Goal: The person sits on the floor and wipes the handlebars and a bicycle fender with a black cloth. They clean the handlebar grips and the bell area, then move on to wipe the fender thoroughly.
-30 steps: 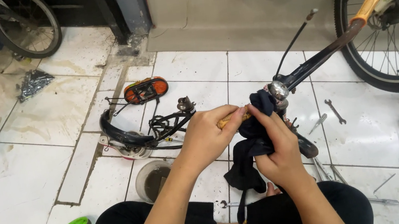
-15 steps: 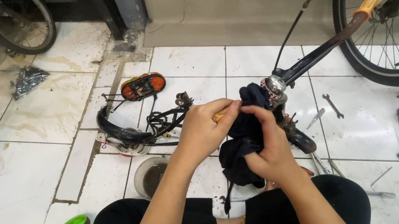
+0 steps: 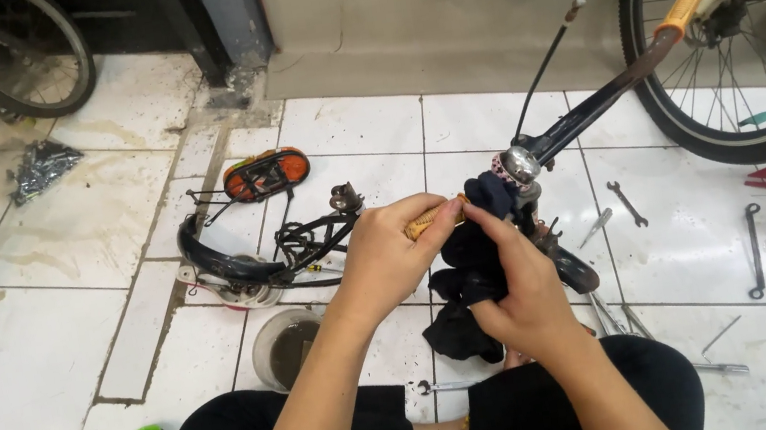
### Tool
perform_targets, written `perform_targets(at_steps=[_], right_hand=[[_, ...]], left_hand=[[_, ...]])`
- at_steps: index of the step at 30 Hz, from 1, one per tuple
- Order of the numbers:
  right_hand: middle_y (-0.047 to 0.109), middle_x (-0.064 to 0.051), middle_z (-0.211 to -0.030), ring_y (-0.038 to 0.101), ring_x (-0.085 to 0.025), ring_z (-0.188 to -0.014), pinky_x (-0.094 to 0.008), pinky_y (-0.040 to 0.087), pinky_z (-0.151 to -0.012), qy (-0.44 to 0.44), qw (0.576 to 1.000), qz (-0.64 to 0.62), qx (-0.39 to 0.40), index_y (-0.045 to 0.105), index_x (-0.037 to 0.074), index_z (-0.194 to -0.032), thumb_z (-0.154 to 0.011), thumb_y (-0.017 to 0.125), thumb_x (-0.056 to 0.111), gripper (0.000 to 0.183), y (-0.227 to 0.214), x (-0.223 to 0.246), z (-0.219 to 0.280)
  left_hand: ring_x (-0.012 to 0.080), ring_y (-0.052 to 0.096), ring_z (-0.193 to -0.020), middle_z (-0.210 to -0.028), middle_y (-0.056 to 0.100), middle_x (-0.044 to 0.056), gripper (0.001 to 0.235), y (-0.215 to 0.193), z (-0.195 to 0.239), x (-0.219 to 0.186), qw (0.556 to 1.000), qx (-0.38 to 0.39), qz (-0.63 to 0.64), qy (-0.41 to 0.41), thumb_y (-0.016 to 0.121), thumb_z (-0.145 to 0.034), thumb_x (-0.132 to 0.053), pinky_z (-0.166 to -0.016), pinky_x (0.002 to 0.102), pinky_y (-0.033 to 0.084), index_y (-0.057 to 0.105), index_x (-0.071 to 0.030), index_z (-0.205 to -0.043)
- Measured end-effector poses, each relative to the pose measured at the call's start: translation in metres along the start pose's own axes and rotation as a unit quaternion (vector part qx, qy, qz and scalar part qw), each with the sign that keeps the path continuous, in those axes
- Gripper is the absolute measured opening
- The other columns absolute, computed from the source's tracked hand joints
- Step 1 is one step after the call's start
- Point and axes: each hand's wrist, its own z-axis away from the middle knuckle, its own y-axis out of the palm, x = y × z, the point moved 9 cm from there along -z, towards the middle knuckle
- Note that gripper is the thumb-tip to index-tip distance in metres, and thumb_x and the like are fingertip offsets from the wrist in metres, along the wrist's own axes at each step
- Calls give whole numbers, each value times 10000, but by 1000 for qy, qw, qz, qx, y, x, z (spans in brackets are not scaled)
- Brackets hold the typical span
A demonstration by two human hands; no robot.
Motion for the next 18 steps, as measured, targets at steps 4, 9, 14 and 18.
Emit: perform_targets(at_steps=[4, 9, 14, 18], right_hand=[[703, -182, -1224, 670, -396, -1142, -474, 535, -986, -1, 1000, 1, 12, 571, 24, -1392, -674, 645, -48, 725, -3, -44, 18], [704, -176, -1264, 679, -393, -1152, -471, 536, -995, 15, 1000, -13, 7, 573, 7, -1370, -648, 652, -34, 728, 4, -31, 23], [712, -185, -1203, 682, -397, -1118, -478, 535, -973, 32, 999, -34, -3, 564, 14, -1374, -634, 631, -80, 748, -2, -56, 28], [736, -122, -1115, 733, -233, -917, -304, 571, -815, 101, 994, -33, 40, 530, 44, -1375, -605, 592, -23, 775, 5, -20, 26]], left_hand=[[288, 723, -621, -621, 711, 126, 340, 5, 3, 1, 1000, 5, 14, -10, 620, -962, -419, -567, 314, 545, 797, -128, -955], [299, 720, -598, -612, 710, 130, 345, 2, -1, 2, 1000, -10, 12, -11, 635, -961, -425, -542, 320, 541, 801, -124, -932], [304, 726, -630, -640, 720, 133, 361, 2, 4, -1, 1000, 3, 4, -23, 617, -969, -434, -572, 323, 550, 799, -123, -948], [159, 637, -523, -705, 778, 34, 323, -1, 2, -7, 999, -19, -22, -18, 655, -892, -366, -508, 272, 486, 804, -83, -940]])
